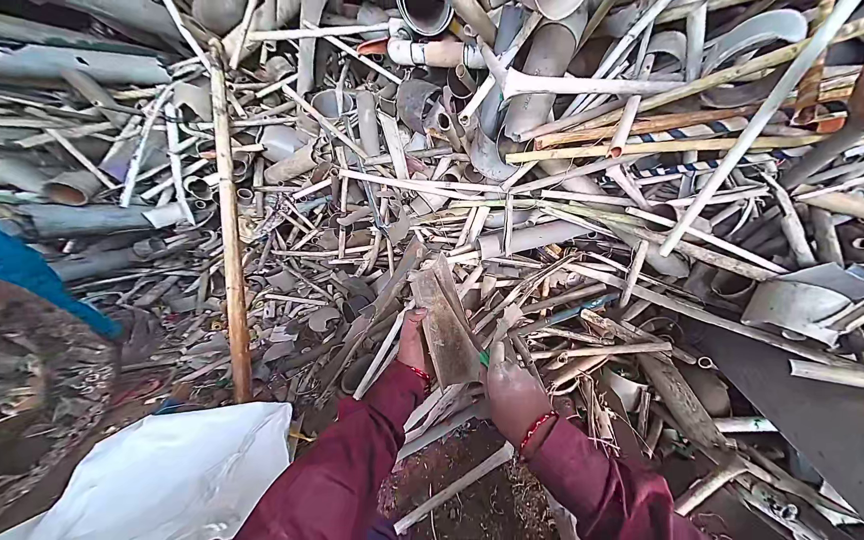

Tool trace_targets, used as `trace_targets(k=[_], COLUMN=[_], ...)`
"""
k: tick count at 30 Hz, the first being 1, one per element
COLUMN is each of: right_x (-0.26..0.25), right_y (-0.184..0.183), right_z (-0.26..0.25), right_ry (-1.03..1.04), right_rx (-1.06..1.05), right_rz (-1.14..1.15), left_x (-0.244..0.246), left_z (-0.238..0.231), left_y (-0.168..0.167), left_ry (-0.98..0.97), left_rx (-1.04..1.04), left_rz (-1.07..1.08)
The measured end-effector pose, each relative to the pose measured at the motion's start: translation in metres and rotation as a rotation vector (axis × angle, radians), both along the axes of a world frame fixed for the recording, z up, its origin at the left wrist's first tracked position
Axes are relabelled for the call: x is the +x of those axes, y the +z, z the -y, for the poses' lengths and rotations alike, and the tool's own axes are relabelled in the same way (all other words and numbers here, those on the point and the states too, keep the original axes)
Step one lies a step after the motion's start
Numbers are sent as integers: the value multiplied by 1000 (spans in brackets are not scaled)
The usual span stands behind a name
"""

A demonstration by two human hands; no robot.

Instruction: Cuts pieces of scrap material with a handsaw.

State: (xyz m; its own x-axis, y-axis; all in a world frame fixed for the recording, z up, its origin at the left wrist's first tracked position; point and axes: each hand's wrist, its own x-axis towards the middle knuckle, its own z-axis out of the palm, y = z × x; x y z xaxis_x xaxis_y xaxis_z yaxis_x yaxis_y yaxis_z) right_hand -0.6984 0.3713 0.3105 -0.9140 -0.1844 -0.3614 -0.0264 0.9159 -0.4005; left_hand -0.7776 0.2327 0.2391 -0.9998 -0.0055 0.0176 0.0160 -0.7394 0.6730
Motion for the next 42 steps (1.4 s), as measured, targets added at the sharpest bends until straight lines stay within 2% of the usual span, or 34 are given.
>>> trace_targets(k=[3,4,7,9,11,12,15,16,19,20,23,25,27,29,32,33,36,40,42], right_x=[3,1,-8,-9,-13,-16,-18,-17,-14,-13,-9,-4,2,5,7,8,13,21,27], right_y=[-10,-9,-1,-4,-15,-18,-9,-10,-19,-20,-9,-7,-6,-1,5,6,8,6,3], right_z=[-1,-3,-2,-5,-12,-14,-10,-9,-14,-13,-6,-3,-4,-3,5,6,1,7,12], right_ry=[83,76,-51,-51,33,52,-55,-65,85,115,19,-17,33,49,-48,-44,59,-37,-36], right_rx=[-246,-241,0,-94,-324,-367,-113,-105,-368,-376,-144,-127,-239,-215,40,44,-113,112,112], right_rz=[-22,-38,-33,-57,-76,-75,-80,-85,-54,-38,-27,-45,-72,-70,-45,-42,-21,-167,-203], left_x=[-3,-3,4,9,9,8,9,11,11,9,10,14,13,9,19,19,13,10,11], left_z=[2,4,5,1,-2,-2,2,1,-3,-1,6,3,2,5,-2,-4,0,6,2], left_y=[-10,-8,-1,-5,-11,-11,-8,-5,0,2,12,12,5,0,12,14,7,7,5], left_ry=[0,11,11,-55,-90,-88,-84,-80,-44,-16,79,108,23,-71,8,0,-52,-56,-76], left_rx=[-44,-60,-199,-237,-165,-149,-148,-148,-75,-86,-224,-347,-238,-79,-179,-152,2,-1,-39], left_rz=[-41,-25,31,49,20,7,31,42,24,13,50,27,-2,-19,27,33,15,-7,-45])
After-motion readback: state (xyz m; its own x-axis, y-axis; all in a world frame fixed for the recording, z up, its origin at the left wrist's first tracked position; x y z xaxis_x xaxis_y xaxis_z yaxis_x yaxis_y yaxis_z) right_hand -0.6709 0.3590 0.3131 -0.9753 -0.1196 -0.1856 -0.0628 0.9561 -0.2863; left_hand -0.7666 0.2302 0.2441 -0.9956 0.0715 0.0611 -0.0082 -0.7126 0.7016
